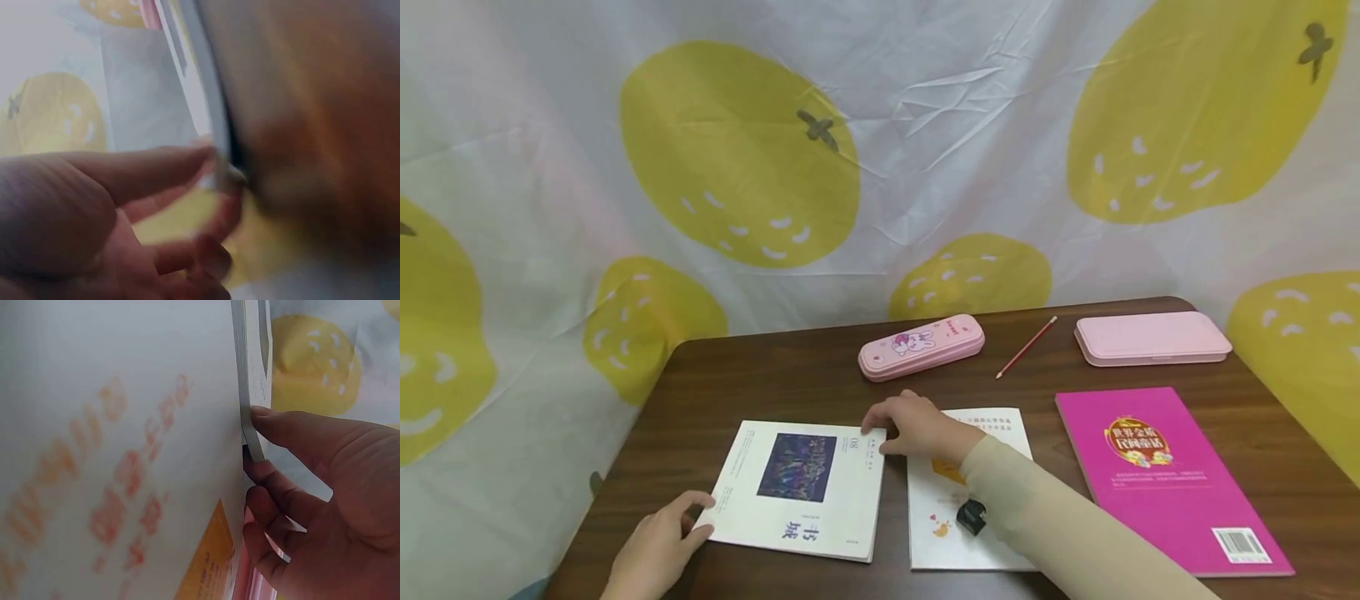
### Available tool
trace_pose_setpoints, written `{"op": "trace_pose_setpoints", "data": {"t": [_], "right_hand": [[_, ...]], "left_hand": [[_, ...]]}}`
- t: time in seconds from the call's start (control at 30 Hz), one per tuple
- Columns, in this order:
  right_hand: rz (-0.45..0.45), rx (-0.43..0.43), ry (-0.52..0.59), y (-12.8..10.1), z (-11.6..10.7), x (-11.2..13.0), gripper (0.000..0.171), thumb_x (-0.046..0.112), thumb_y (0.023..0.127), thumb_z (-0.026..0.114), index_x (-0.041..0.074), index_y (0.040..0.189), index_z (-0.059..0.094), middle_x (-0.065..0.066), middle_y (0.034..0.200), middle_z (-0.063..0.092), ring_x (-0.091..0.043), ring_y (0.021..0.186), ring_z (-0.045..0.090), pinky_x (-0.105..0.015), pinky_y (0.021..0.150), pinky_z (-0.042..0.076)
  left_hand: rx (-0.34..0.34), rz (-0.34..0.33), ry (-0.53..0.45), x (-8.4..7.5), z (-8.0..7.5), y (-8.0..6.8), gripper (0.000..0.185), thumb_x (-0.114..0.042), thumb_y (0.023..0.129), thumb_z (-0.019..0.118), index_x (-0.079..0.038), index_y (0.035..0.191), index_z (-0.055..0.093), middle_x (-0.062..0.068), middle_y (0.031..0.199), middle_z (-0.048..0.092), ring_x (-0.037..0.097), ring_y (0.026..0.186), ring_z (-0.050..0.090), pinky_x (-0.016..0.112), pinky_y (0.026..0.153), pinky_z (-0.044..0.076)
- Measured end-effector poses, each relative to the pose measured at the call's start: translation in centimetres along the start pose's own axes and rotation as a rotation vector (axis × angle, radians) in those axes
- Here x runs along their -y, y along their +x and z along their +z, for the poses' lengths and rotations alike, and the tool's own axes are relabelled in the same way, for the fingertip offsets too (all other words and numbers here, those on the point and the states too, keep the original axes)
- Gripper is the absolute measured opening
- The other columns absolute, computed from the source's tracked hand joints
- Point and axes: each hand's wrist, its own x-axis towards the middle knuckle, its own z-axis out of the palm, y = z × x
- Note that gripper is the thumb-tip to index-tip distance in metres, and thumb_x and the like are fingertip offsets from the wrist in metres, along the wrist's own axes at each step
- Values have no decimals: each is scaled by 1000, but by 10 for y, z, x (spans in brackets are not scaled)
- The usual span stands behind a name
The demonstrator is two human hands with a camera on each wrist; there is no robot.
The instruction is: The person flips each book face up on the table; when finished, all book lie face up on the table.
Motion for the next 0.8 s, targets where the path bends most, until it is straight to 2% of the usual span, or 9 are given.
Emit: {"op": "trace_pose_setpoints", "data": {"t": [0.17,0.3,0.37,0.43,0.63,0.8], "right_hand": [[27,-1,-69,-1,1,6,28,20,84,86,23,110,78,-4,108,64,-23,104,48,-45,92,40],[40,-12,-90,-10,4,18,36,27,79,90,24,112,77,-6,115,60,-24,109,47,-45,97,40],[38,-25,-101,-17,7,25,37,29,78,91,24,112,77,-5,113,62,-22,105,48,-41,94,42],[32,-32,-115,-24,10,33,35,31,78,90,24,110,77,-3,107,64,-19,100,50,-37,88,43],[12,22,-148,-45,22,60,30,35,77,89,25,103,78,6,88,65,-10,82,54,-29,69,45],[37,12,-268,-59,34,78,37,47,69,92,29,96,74,11,80,59,-9,75,53,-28,63,44]], "left_hand": [[14,-46,108,-13,-7,1,41,-22,84,84,-13,121,69,21,105,63,27,82,63,50,63,53],[70,-53,163,-23,-18,6,42,-26,82,85,-14,119,71,25,115,62,35,91,66,59,72,53],[97,-39,187,-27,-25,10,41,-27,82,85,-13,118,72,26,118,63,39,98,66,62,76,53],[110,-25,210,-31,-32,15,36,-24,82,84,-13,114,73,25,119,65,39,99,66,61,78,52],[128,-31,209,-44,-50,40,31,-10,80,80,-11,110,72,18,112,71,31,90,65,57,75,51],[153,64,168,-48,-59,71,35,-3,82,80,-3,116,70,19,110,71,35,98,68,56,83,54]]}}
